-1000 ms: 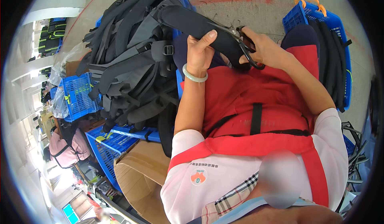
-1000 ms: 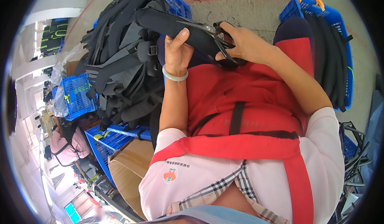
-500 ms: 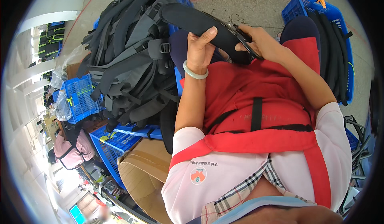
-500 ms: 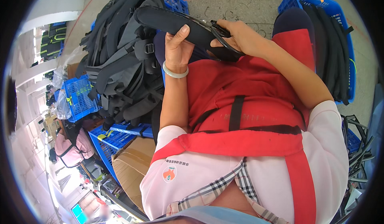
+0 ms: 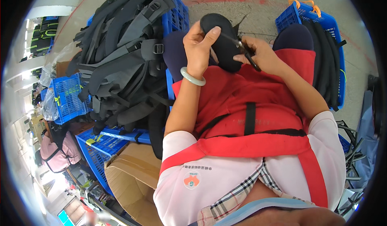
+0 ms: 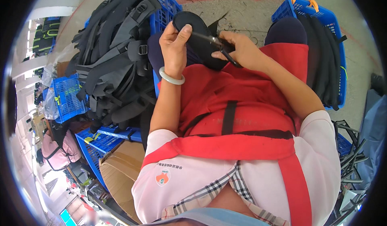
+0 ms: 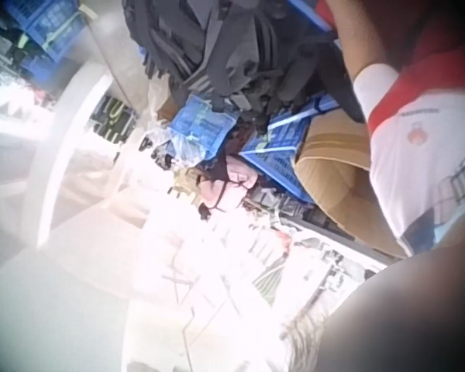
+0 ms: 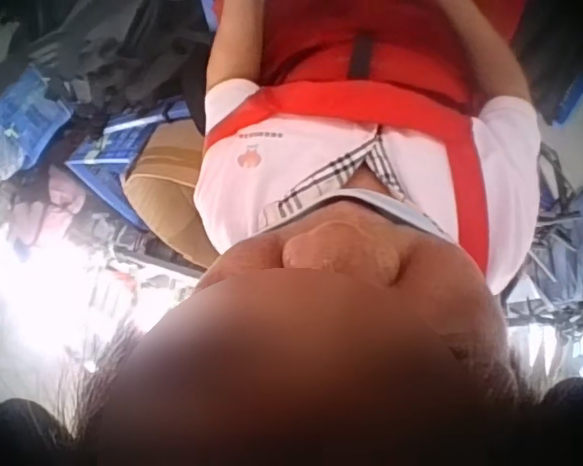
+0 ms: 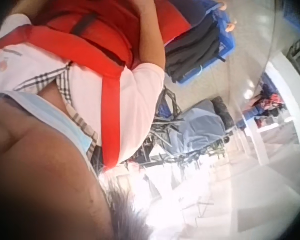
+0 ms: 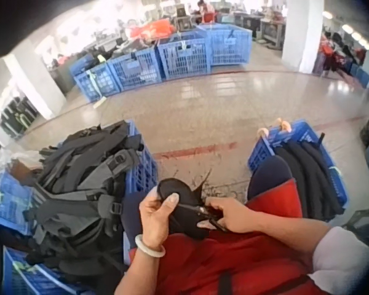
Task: Trimming excess material from black padded backpack straps using scissors.
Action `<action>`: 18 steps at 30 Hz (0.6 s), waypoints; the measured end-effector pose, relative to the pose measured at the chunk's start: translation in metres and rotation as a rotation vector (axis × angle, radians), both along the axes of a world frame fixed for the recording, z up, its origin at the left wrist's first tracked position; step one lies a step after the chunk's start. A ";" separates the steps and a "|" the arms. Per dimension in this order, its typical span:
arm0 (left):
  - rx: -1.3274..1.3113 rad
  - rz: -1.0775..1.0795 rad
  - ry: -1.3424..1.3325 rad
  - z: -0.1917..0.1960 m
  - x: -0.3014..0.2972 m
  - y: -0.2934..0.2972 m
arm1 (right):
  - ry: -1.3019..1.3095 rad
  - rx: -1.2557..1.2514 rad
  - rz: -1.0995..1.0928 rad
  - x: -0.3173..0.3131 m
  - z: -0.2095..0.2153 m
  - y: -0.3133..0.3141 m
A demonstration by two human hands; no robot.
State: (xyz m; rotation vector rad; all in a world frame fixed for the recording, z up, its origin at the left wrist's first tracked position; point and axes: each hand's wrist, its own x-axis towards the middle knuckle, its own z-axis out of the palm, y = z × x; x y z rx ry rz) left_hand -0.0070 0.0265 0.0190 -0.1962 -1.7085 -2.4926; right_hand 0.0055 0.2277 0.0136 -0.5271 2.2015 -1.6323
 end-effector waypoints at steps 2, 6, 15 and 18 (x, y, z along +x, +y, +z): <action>0.121 -0.122 -0.101 0.005 0.002 0.002 | -0.010 0.027 0.029 0.006 0.000 0.004; 0.194 -0.156 -0.164 0.006 0.006 -0.002 | -0.059 0.082 -0.076 0.008 0.009 0.019; 0.306 -0.200 -0.215 -0.001 0.006 0.001 | 0.118 0.539 -0.065 0.020 0.042 0.038; 0.324 -0.193 -0.228 0.002 0.009 0.008 | 0.225 0.554 -0.109 0.018 0.036 0.037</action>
